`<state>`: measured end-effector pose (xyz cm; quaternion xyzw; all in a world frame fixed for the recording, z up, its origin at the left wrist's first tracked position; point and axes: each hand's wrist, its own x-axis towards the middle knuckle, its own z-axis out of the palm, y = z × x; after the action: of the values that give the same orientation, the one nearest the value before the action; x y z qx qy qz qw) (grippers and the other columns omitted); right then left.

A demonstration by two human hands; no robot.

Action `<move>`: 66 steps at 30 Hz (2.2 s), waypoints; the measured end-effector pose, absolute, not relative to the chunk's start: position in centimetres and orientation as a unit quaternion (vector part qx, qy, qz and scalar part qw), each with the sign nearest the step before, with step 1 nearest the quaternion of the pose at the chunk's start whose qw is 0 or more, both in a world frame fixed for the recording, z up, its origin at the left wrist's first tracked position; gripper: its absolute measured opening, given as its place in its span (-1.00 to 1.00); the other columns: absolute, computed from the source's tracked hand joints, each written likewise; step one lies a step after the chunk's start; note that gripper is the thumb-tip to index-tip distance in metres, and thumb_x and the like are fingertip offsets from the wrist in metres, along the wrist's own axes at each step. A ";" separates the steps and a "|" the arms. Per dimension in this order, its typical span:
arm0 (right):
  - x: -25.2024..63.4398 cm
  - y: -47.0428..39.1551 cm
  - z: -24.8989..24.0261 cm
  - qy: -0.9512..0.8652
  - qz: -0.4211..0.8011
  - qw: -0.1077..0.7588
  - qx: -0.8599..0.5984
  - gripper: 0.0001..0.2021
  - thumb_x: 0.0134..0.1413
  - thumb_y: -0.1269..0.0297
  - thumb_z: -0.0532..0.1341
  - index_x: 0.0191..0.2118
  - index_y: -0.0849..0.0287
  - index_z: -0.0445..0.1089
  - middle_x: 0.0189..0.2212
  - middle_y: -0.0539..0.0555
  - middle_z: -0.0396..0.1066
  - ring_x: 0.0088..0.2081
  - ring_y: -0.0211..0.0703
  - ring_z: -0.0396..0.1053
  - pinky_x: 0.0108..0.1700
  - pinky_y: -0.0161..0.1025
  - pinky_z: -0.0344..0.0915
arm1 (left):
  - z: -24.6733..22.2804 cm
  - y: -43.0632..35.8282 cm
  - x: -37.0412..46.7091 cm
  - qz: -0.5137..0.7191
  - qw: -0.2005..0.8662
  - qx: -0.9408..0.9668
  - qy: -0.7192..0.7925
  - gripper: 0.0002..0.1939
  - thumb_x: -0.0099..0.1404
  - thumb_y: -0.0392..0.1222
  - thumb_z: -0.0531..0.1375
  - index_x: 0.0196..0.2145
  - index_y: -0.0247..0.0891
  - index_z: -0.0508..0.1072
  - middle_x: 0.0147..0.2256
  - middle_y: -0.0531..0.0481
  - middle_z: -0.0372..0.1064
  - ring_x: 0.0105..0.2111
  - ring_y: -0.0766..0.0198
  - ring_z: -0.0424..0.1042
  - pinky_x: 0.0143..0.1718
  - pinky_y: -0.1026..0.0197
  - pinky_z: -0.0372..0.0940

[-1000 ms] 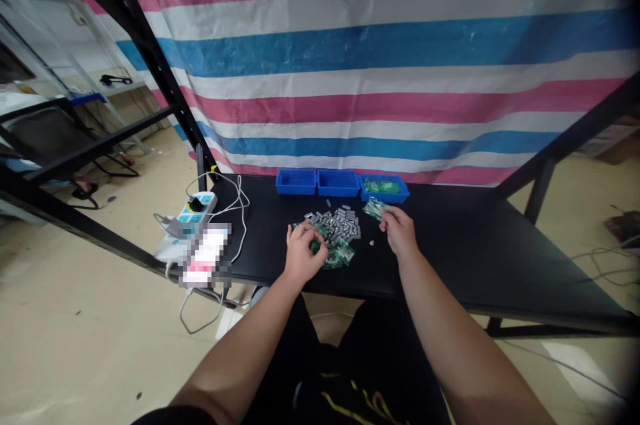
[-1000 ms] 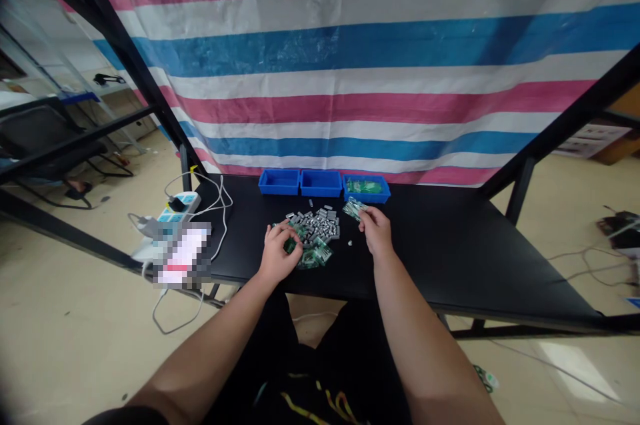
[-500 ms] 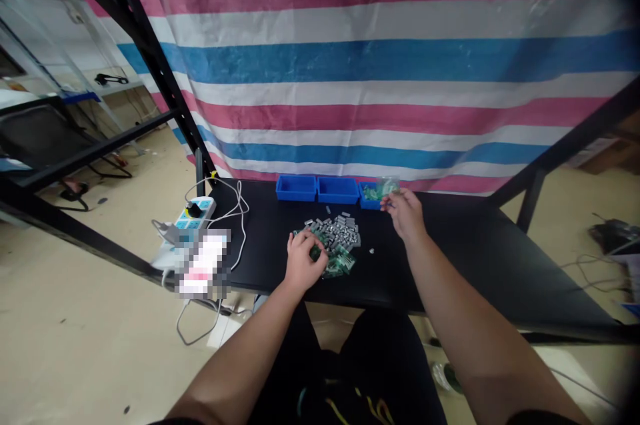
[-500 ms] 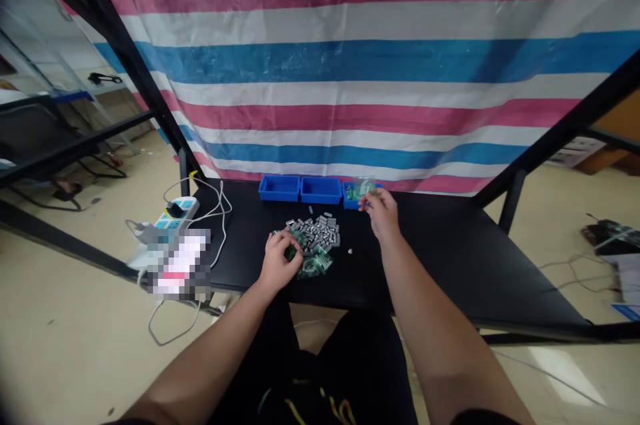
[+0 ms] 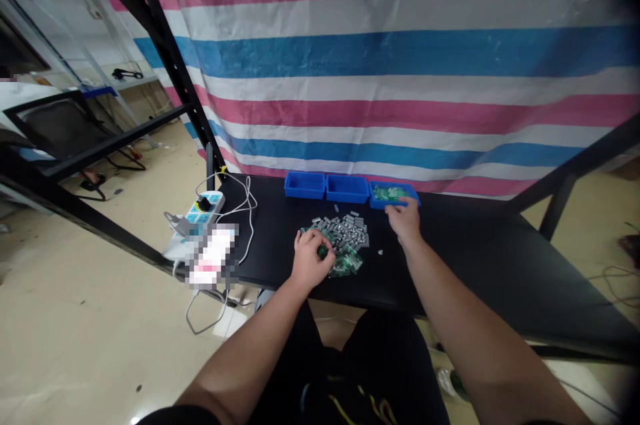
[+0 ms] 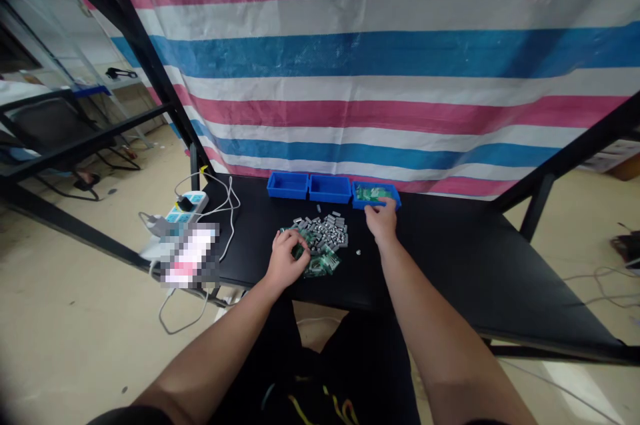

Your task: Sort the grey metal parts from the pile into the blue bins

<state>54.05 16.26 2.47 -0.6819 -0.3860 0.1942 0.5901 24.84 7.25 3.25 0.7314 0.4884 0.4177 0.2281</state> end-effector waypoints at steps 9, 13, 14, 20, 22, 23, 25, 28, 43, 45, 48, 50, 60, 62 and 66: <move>43.9 11.5 5.4 -0.795 0.135 0.298 -0.510 -0.68 0.07 0.31 0.27 -0.01 0.09 0.53 -0.08 0.15 0.45 -0.05 0.04 0.39 0.06 -0.02 0.31 | 3.1 7.8 24.7 0.440 0.210 0.738 0.467 -0.92 0.19 -0.31 0.24 -0.39 -0.14 0.43 -0.26 0.01 0.40 -0.12 0.14 0.43 0.19 -0.07 0.20; 41.1 11.3 4.9 -0.828 0.092 0.228 -0.505 -0.56 0.08 0.43 0.23 0.11 0.08 0.47 0.09 0.17 0.41 0.09 0.12 0.26 0.18 0.07 0.19 | 2.8 8.0 24.6 0.460 0.218 0.732 0.453 -0.92 0.21 -0.30 0.21 -0.39 -0.17 0.37 -0.28 -0.01 0.37 -0.16 0.14 0.41 -0.02 0.07 0.32; 40.8 11.4 4.8 -0.832 0.096 0.216 -0.502 -0.55 0.08 0.45 0.22 0.11 0.09 0.46 0.08 0.16 0.42 0.08 0.11 0.25 0.18 0.07 0.19 | 2.7 8.1 24.6 0.463 0.221 0.730 0.452 -0.91 0.20 -0.31 0.21 -0.40 -0.17 0.36 -0.29 -0.02 0.36 -0.17 0.14 0.41 -0.04 0.08 0.32; 40.5 12.5 5.2 -0.831 0.110 0.237 -0.492 -0.53 0.05 0.42 0.27 0.13 0.11 0.44 -0.05 0.14 0.46 -0.01 0.08 0.29 0.10 0.01 0.24 | 2.7 8.0 24.5 0.478 0.230 0.721 0.446 -0.89 0.19 -0.35 0.20 -0.37 -0.17 0.35 -0.27 -0.04 0.37 -0.10 0.11 0.41 -0.01 0.06 0.34; 40.5 12.6 5.5 -0.824 0.133 0.275 -0.477 -0.50 0.03 0.45 0.26 0.14 0.11 0.43 -0.07 0.14 0.45 -0.06 0.02 0.33 0.04 -0.06 0.28 | 2.9 7.7 24.4 0.483 0.229 0.722 0.440 -0.89 0.19 -0.35 0.19 -0.35 -0.16 0.37 -0.23 -0.05 0.38 -0.01 0.08 0.40 0.05 0.04 0.33; 40.6 12.6 5.6 -0.819 0.151 0.292 -0.471 -0.53 0.03 0.46 0.24 0.10 0.11 0.45 -0.10 0.13 0.45 -0.11 -0.03 0.35 -0.02 -0.10 0.30 | 3.0 7.6 24.4 0.487 0.227 0.724 0.434 -0.89 0.20 -0.34 0.19 -0.34 -0.15 0.37 -0.22 -0.06 0.38 0.03 0.08 0.39 0.09 0.03 0.32; 40.9 12.6 5.7 -0.799 0.199 0.326 -0.466 -0.67 0.03 0.46 0.22 -0.06 0.13 0.52 -0.21 0.09 0.44 -0.26 -0.13 0.37 -0.17 -0.19 0.32 | 3.1 7.3 24.3 0.493 0.222 0.729 0.419 -0.89 0.20 -0.33 0.19 -0.32 -0.14 0.39 -0.21 -0.06 0.38 0.07 0.08 0.37 0.16 0.01 0.29; 42.2 12.7 5.7 -0.740 0.282 0.379 -0.479 -0.81 0.04 0.36 0.23 -0.22 0.17 0.55 -0.39 0.03 0.42 -0.44 -0.23 0.32 -0.35 -0.26 0.26 | 3.1 7.1 24.4 0.490 0.212 0.734 0.420 -0.89 0.18 -0.33 0.20 -0.34 -0.13 0.39 -0.20 -0.06 0.36 0.08 0.07 0.37 0.21 -0.02 0.26; 54.6 11.0 2.4 -0.329 0.391 0.715 -0.477 -0.55 -0.32 0.08 0.55 -0.29 0.17 0.49 -0.45 0.00 0.48 -0.43 -0.23 0.44 -0.36 -0.24 0.44 | 2.0 8.2 24.6 0.490 0.196 0.714 0.460 -0.87 0.16 -0.37 0.18 -0.39 -0.15 0.37 -0.28 -0.02 0.36 -0.10 0.13 0.42 0.17 -0.04 0.28; 55.1 10.5 1.4 -0.318 0.362 0.737 -0.474 -0.57 -0.30 0.07 0.53 -0.30 0.15 0.45 -0.50 -0.05 0.43 -0.50 -0.28 0.38 -0.45 -0.30 0.37 | 1.9 8.2 24.6 0.486 0.193 0.712 0.468 -0.87 0.15 -0.38 0.18 -0.40 -0.15 0.37 -0.28 -0.02 0.36 -0.12 0.12 0.43 0.14 -0.04 0.30; 55.5 10.2 0.7 -0.310 0.346 0.747 -0.476 -0.60 -0.27 0.08 0.51 -0.33 0.14 0.41 -0.53 -0.07 0.39 -0.54 -0.29 0.35 -0.51 -0.33 0.33 | 1.9 8.1 24.6 0.488 0.184 0.713 0.469 -0.87 0.13 -0.38 0.19 -0.41 -0.15 0.38 -0.29 -0.01 0.36 -0.14 0.13 0.42 0.11 -0.02 0.31; 55.6 10.2 0.7 -0.306 0.348 0.744 -0.482 -0.60 -0.26 0.08 0.51 -0.34 0.15 0.40 -0.54 -0.07 0.38 -0.55 -0.28 0.36 -0.51 -0.32 0.35 | 1.9 8.1 24.6 0.488 0.177 0.715 0.469 -0.87 0.14 -0.37 0.19 -0.42 -0.15 0.38 -0.29 -0.01 0.35 -0.13 0.13 0.42 0.10 -0.01 0.31; 55.3 9.3 1.4 -0.315 0.391 0.727 -0.469 -0.60 -0.20 0.10 0.48 -0.23 0.07 0.39 -0.68 -0.18 0.29 -0.58 -0.17 0.43 -0.47 -0.21 0.46 | 2.3 7.8 24.5 0.476 0.176 0.718 0.476 -0.88 0.14 -0.38 0.18 -0.41 -0.16 0.38 -0.27 -0.02 0.35 -0.14 0.14 0.42 0.05 0.05 0.32; 55.1 9.3 1.5 -0.332 0.395 0.725 -0.456 -0.63 -0.21 0.10 0.48 -0.29 0.09 0.40 -0.57 -0.08 0.42 -0.46 -0.12 0.51 -0.36 -0.16 0.50 | 2.4 7.7 24.5 0.470 0.179 0.719 0.480 -0.88 0.14 -0.37 0.18 -0.42 -0.16 0.38 -0.27 -0.03 0.35 -0.14 0.13 0.42 0.02 0.07 0.32; 55.1 9.5 0.9 -0.355 0.354 0.721 -0.478 -0.68 -0.23 0.11 0.50 -0.44 0.17 0.43 -0.52 -0.04 0.44 -0.45 -0.25 0.44 -0.37 -0.29 0.42 | 2.4 7.7 24.5 0.474 0.182 0.719 0.474 -0.89 0.14 -0.37 0.19 -0.41 -0.17 0.38 -0.28 -0.01 0.35 -0.17 0.15 0.41 -0.05 0.11 0.32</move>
<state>55.05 9.46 0.91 -0.4781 -0.3551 0.3537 0.7212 24.46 7.73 2.42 0.7192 0.4743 0.4741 0.1817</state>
